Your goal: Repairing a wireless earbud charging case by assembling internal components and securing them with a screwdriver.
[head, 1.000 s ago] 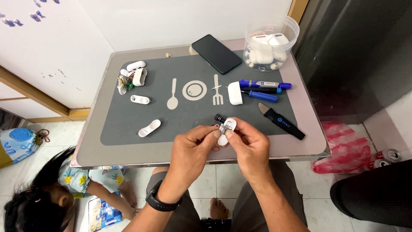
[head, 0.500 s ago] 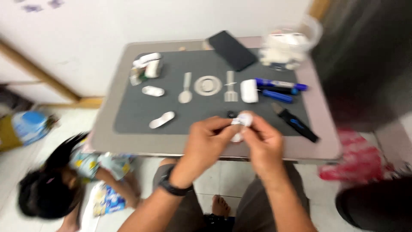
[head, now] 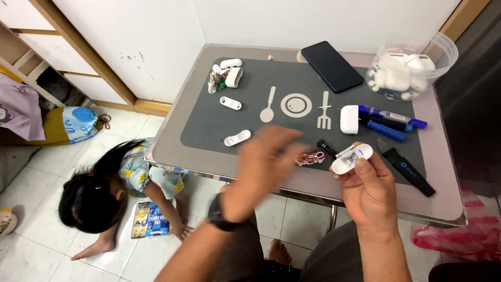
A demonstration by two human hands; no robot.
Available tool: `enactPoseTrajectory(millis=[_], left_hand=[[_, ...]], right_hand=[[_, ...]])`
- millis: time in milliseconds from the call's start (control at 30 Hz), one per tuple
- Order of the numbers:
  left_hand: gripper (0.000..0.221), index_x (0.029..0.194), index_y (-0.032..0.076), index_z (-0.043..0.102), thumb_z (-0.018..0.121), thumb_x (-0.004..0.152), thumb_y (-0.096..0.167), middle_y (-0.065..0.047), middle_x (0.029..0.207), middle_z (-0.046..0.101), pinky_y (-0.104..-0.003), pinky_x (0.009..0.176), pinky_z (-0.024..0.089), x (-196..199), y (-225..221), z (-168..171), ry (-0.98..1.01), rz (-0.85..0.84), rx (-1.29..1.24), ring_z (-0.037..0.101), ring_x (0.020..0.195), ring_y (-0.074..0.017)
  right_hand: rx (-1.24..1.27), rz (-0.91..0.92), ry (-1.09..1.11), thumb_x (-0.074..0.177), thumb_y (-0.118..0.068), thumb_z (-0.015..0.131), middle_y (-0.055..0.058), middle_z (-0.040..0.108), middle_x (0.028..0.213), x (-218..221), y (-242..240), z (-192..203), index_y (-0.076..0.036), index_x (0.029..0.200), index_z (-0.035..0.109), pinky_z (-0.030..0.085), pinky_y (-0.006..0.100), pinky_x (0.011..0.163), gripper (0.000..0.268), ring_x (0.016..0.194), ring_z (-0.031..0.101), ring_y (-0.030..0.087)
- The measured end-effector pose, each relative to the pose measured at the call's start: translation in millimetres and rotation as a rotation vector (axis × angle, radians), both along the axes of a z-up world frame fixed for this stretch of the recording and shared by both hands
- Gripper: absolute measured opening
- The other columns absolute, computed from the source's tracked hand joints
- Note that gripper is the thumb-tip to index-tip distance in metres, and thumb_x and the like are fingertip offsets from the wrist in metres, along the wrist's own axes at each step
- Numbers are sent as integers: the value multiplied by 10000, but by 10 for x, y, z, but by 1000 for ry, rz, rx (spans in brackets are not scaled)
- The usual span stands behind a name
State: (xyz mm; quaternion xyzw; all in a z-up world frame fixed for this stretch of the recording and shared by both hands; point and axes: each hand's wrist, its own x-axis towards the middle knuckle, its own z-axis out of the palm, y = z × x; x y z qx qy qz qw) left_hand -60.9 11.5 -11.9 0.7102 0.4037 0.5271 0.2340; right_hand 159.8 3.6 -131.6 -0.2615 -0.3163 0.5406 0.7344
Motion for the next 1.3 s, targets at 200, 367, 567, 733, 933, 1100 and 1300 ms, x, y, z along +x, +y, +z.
enactPoseTrajectory(millis=[200,367,567,733,933,1100,1300], left_hand=[[404,1191,61,730,753,897,337,-121,1148,687,-505,745,557,-1014,278,-368,471,488,-165,715,865,-362],[210,1024,217,789,760,880,368,3,946,690,-439,744,570,-1050,393,-586,661,454,-132,696,911,-286],[213,1063,154,806,780,882,262,-72,869,755,-378,672,576,-868,277,-369,423,363,-263,745,821,-290],[258,1024,-1,798,843,777,57,-170,690,749,-328,476,581,-447,7,-178,-125,231,-515,691,550,-212],[188,926,-9,832,828,740,22,-181,612,751,-287,443,568,307,-221,67,-318,-16,-517,697,521,-194],[152,889,2,802,814,739,21,-158,621,744,-300,461,536,453,-118,73,-162,-41,-516,639,502,-163],[243,942,-84,679,780,730,-23,-221,669,688,-285,409,514,333,-39,289,-86,-122,-732,586,491,-168]], right_hand=[[4,1,-1,933,-96,666,239,718,1083,7,101,-33,-8,1284,653,600,391,676,362,870,748,340],[34,-1,26,921,-116,694,237,730,1051,-39,79,-23,-39,1250,677,597,392,633,338,821,761,339],[47,-18,56,891,-58,721,239,735,1029,-57,43,43,-25,1240,679,612,402,601,354,773,767,362],[34,-10,53,887,-38,718,239,733,1047,-85,36,62,-58,1306,660,610,371,626,423,783,760,347],[35,-3,34,855,32,717,313,721,1064,-57,30,-68,-52,1314,663,633,392,628,470,756,756,370],[22,14,25,819,76,729,312,742,1061,-86,14,-34,-18,1282,678,643,389,647,475,753,759,350],[-2,53,27,819,95,707,325,740,1062,-124,-59,204,19,1288,666,640,393,674,477,776,752,340]])
